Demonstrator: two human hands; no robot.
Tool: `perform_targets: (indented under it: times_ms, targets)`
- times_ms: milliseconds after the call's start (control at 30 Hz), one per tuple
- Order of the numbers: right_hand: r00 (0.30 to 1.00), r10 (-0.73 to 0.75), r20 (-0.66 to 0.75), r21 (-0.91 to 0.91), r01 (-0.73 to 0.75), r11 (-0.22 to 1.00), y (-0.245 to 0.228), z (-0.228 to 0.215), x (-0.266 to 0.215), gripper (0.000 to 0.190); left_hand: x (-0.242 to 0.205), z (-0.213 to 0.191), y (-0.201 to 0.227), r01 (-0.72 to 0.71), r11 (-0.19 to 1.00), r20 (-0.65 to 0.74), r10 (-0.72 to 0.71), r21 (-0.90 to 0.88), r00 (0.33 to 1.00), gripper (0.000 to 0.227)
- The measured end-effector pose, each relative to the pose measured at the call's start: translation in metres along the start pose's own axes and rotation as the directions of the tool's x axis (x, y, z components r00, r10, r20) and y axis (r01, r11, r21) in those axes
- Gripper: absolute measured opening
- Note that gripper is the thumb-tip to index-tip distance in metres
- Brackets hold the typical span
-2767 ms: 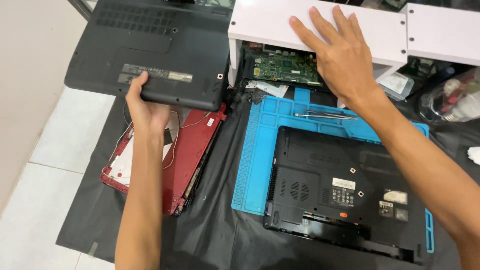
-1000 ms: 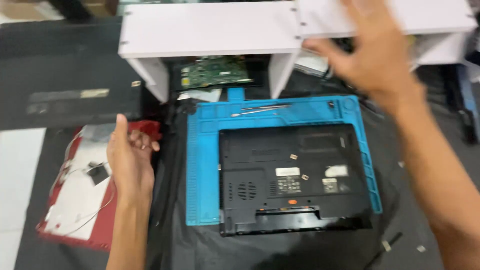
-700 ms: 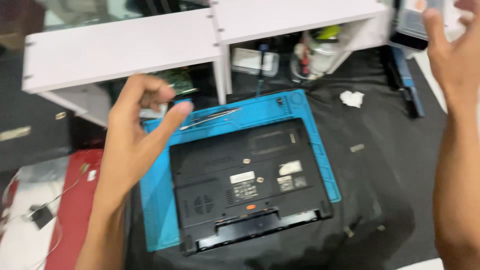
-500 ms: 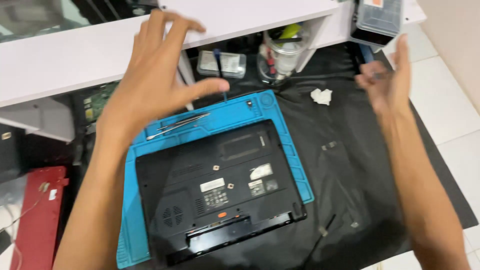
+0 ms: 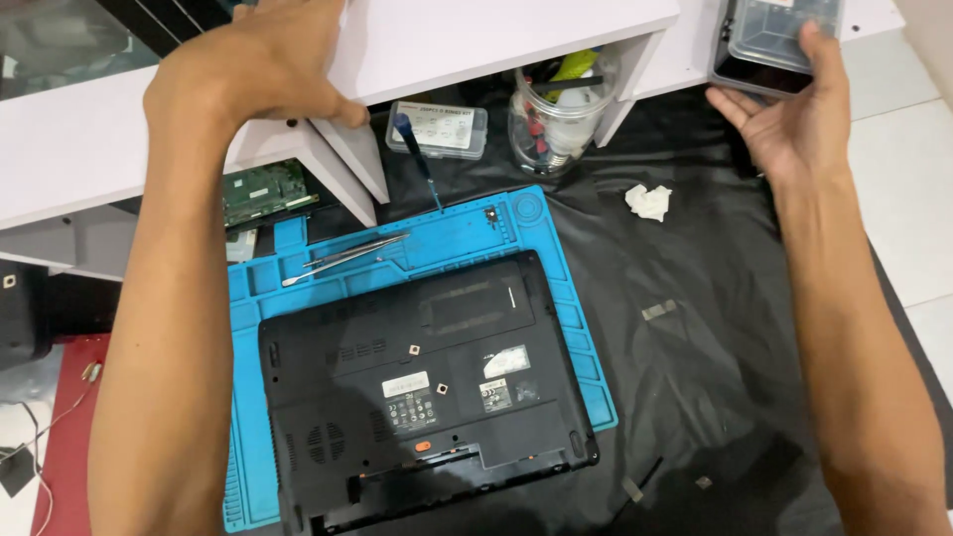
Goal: The person handles a black laptop on a blue anti-static mat, removing the battery and placing it aside. They then use a screwdriver to remove several screws from the laptop's bottom cover and lift the cover off to expose the internal components.
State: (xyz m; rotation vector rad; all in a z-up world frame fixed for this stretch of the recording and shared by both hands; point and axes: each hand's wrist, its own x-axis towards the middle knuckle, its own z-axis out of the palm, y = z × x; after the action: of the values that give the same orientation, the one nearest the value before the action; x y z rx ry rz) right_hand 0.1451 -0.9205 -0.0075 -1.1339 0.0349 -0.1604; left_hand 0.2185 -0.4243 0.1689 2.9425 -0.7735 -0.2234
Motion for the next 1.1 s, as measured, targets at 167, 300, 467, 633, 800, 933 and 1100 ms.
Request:
perform_targets:
  times_ms: [167, 300, 467, 633, 800, 933, 1100]
  targets:
    - [1.000, -0.015, -0.023, 0.044, 0.016, 0.999, -0.003, -0.001, -0.003, 0.080, 0.009, 0.005, -0.018, -0.145, 0.988, -0.052, 0.142, -0.057, 0.989, 0.102]
    - [0.999, -0.041, -0.025, 0.072, 0.043, 0.996, -0.002, 0.005, -0.011, 0.075, 0.003, 0.007, -0.019, -0.205, 0.977, -0.102, 0.199, -0.061, 0.975, 0.108]
    - [0.998, -0.053, -0.018, 0.091, 0.054, 0.994, -0.006, 0.006, -0.022, 0.073, -0.004, 0.006, -0.010, -0.083, 0.994, -0.068, 0.078, -0.071, 0.995, 0.110]
    - [0.998, -0.051, -0.042, 0.058, 0.053, 0.997, -0.005, 0.002, -0.029, 0.077, -0.008, 0.010, -0.007, -0.127, 0.992, -0.104, 0.125, -0.011, 0.987, 0.111]
    - [0.997, -0.058, -0.048, 0.018, 0.059, 0.998, -0.004, 0.005, -0.034, 0.082, -0.011, 0.007, -0.007, -0.095, 0.995, -0.068, 0.092, -0.042, 0.993, 0.110]
    - [0.998, -0.020, -0.055, -0.014, 0.019, 1.000, -0.003, -0.002, -0.036, 0.093, -0.015, 0.010, -0.007, -0.086, 0.995, -0.078, 0.082, -0.043, 0.994, 0.110]
    - [0.999, 0.032, 0.003, -0.046, -0.032, 0.998, -0.003, -0.005, -0.055, 0.103, -0.029, 0.036, -0.028, -0.275, 0.961, -0.270, 0.255, -0.039, 0.928, 0.112]
